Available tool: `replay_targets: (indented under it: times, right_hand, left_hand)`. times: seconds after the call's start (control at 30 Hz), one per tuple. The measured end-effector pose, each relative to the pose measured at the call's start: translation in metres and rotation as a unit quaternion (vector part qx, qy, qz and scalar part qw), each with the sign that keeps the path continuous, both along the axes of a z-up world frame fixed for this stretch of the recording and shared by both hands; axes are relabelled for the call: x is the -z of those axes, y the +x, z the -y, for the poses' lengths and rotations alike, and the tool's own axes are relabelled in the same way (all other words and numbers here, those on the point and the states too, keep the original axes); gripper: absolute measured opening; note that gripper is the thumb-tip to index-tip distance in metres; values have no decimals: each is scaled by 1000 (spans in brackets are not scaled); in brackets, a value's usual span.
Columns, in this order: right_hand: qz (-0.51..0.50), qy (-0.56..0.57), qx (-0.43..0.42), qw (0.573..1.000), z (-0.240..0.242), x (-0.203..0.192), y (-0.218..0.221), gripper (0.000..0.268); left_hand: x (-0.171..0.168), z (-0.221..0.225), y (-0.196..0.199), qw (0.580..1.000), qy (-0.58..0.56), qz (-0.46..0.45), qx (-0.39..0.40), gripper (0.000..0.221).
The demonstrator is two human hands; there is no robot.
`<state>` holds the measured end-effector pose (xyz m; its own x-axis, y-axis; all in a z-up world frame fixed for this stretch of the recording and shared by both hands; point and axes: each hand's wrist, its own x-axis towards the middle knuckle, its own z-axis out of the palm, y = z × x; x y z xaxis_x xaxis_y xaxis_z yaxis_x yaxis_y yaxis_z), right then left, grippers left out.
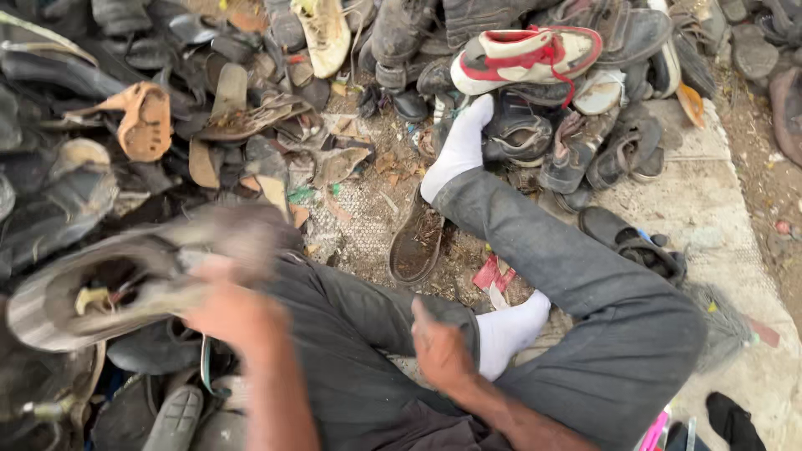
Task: The person sits on the ground and uses a small knife to scrape residue and dirt off the bottom of a shoe sole.
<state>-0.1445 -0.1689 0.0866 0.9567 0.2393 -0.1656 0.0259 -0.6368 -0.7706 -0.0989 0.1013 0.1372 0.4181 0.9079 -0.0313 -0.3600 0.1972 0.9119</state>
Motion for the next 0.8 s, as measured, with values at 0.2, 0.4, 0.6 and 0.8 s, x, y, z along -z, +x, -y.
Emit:
replay_targets:
  times: [0.2, 0.4, 0.6, 0.8]
  right_hand:
    - [-113, 159, 138, 971, 7, 15, 36, 47]
    - [-212, 313, 319, 869, 35, 79, 65, 43]
    - [-217, 351, 306, 858, 44, 80, 74, 42]
    - [-222, 398, 276, 846, 53, 77, 73, 35]
  left_hand:
    - [-45, -130, 30, 991, 81, 11, -108, 43]
    - [80, -20, 94, 898, 237, -320, 188, 54]
    - [145, 137, 82, 675, 256, -549, 422, 54]
    - [140, 102, 93, 744, -82, -494, 443, 38]
